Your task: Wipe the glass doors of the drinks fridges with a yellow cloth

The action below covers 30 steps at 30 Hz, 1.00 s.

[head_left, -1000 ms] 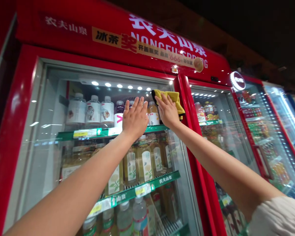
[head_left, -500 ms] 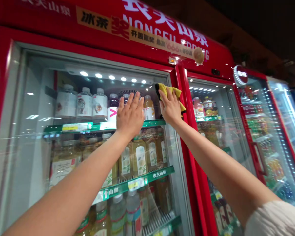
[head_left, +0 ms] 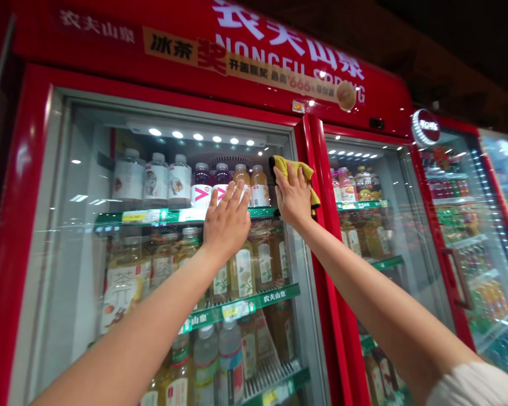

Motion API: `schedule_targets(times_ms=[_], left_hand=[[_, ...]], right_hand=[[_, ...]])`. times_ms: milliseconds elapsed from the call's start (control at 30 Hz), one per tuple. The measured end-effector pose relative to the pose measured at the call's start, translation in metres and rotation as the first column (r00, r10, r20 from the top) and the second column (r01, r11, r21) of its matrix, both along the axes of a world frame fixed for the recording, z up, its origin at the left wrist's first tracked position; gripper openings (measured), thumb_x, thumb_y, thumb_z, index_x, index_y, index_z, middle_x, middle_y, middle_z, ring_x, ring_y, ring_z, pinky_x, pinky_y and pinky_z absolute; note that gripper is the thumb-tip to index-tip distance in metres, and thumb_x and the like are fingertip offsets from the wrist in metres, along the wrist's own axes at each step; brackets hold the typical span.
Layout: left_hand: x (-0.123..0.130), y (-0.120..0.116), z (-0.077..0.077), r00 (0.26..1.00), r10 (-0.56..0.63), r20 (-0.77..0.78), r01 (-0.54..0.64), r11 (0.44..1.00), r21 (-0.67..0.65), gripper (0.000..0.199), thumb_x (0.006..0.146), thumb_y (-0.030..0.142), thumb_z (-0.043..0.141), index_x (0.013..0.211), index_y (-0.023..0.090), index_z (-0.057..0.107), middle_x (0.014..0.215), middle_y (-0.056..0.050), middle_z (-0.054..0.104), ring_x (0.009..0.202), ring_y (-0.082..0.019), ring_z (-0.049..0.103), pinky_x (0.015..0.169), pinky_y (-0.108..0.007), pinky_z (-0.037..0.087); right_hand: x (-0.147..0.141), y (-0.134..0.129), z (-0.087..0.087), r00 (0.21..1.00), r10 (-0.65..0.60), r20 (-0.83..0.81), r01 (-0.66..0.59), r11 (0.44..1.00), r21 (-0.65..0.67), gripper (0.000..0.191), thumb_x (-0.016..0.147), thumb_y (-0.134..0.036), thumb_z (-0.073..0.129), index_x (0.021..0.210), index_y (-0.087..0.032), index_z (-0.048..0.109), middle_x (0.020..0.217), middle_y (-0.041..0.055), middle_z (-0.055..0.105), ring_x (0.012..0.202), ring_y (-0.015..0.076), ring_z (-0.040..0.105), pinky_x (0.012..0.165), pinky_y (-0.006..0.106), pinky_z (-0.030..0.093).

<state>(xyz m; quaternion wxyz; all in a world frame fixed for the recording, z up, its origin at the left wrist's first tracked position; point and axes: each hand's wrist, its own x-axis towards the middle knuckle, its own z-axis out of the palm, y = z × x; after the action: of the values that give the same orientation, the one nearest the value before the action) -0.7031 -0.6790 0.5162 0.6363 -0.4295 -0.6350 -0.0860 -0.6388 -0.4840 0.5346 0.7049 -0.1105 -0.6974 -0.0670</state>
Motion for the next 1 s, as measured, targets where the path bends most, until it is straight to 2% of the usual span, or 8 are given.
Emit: schedule_targets(times_ms=[100,167,367,433,600,700,833,1000], left_hand=[[-0.002,-0.006,-0.010,1.000,0.013,-0.008,-0.013,1.000,-0.001,0.069,0.100,0.024,0.042,0.165,0.021,0.018,0.172,-0.007,0.020,0.160,-0.023,0.012,0.132,-0.052,0.003],[-0.002,-0.010,-0.014,0.999,0.034,-0.016,-0.034,0.999,-0.009,0.070,0.099,0.021,0.042,0.165,0.022,0.018,0.172,-0.005,0.019,0.160,-0.021,0.012,0.132,-0.051,0.003],[-0.004,-0.018,-0.007,0.994,0.106,-0.014,-0.106,0.994,0.030,0.069,0.097,0.018,0.041,0.163,0.020,0.023,0.171,-0.006,0.021,0.160,-0.023,0.015,0.132,-0.053,0.008],[-0.003,-0.022,-0.007,0.992,0.128,-0.010,-0.127,0.991,0.037,0.064,0.100,0.020,0.038,0.163,0.020,0.026,0.171,-0.006,0.024,0.159,-0.023,0.018,0.131,-0.052,0.011],[-0.005,-0.034,-0.013,0.988,0.148,-0.038,-0.147,0.989,0.036,0.061,0.104,0.027,0.035,0.163,0.021,0.023,0.170,-0.006,0.025,0.160,-0.021,0.017,0.131,-0.051,0.010],[-0.008,-0.038,-0.013,0.987,0.154,-0.040,-0.153,0.988,0.028,0.065,0.104,0.029,0.037,0.165,0.022,0.017,0.171,-0.006,0.024,0.160,-0.022,0.016,0.131,-0.051,0.008],[-0.010,-0.044,-0.010,0.988,0.153,-0.029,-0.152,0.988,0.042,0.069,0.103,0.028,0.039,0.166,0.023,0.011,0.172,-0.005,0.021,0.160,-0.022,0.016,0.131,-0.051,0.008],[-0.014,-0.076,-0.013,0.984,0.177,-0.013,-0.177,0.984,0.036,0.064,0.104,0.028,0.036,0.165,0.023,0.017,0.171,-0.006,0.023,0.159,-0.024,0.018,0.131,-0.053,0.010]], right_hand=[[0.006,0.000,-0.060,0.998,0.012,0.063,-0.016,0.998,0.058,0.053,0.106,-0.032,0.033,0.159,-0.040,0.036,0.171,0.0008,0.025,0.158,0.0379,0.017,0.118,0.072,0.032],[0.009,0.002,-0.071,0.993,0.028,0.119,-0.040,0.995,0.095,0.051,0.106,-0.032,0.034,0.156,-0.040,0.042,0.171,-0.0002,0.026,0.158,0.0372,0.019,0.118,0.071,0.032],[0.003,-0.011,-0.002,0.995,0.101,-0.010,-0.100,0.994,0.045,0.047,0.104,-0.032,0.039,0.149,-0.036,0.053,0.164,0.0023,0.041,0.153,0.0396,0.031,0.113,0.071,0.037],[0.002,-0.016,-0.007,0.992,0.126,0.006,-0.125,0.983,0.137,0.046,0.104,-0.033,0.041,0.148,-0.038,0.054,0.162,0.0007,0.044,0.153,0.0368,0.033,0.115,0.068,0.037],[0.016,0.002,-0.052,0.976,0.113,0.187,-0.179,0.903,0.391,0.046,0.104,-0.032,0.042,0.148,-0.041,0.053,0.161,-0.0038,0.047,0.153,0.0279,0.035,0.121,0.058,0.033],[0.017,0.007,-0.032,0.982,0.119,0.148,-0.160,0.938,0.307,0.045,0.104,-0.033,0.041,0.148,-0.040,0.054,0.160,-0.0023,0.048,0.152,0.0295,0.036,0.120,0.060,0.034],[0.005,-0.019,-0.001,0.988,0.154,0.029,-0.157,0.973,0.170,0.048,0.104,-0.036,0.042,0.151,-0.039,0.050,0.162,0.0000,0.045,0.153,0.0359,0.032,0.118,0.069,0.032],[0.008,-0.039,-0.040,0.955,0.110,0.276,-0.221,0.885,0.411,0.045,0.105,-0.034,0.042,0.147,-0.042,0.054,0.162,-0.0068,0.044,0.155,0.0279,0.030,0.125,0.058,0.027]])
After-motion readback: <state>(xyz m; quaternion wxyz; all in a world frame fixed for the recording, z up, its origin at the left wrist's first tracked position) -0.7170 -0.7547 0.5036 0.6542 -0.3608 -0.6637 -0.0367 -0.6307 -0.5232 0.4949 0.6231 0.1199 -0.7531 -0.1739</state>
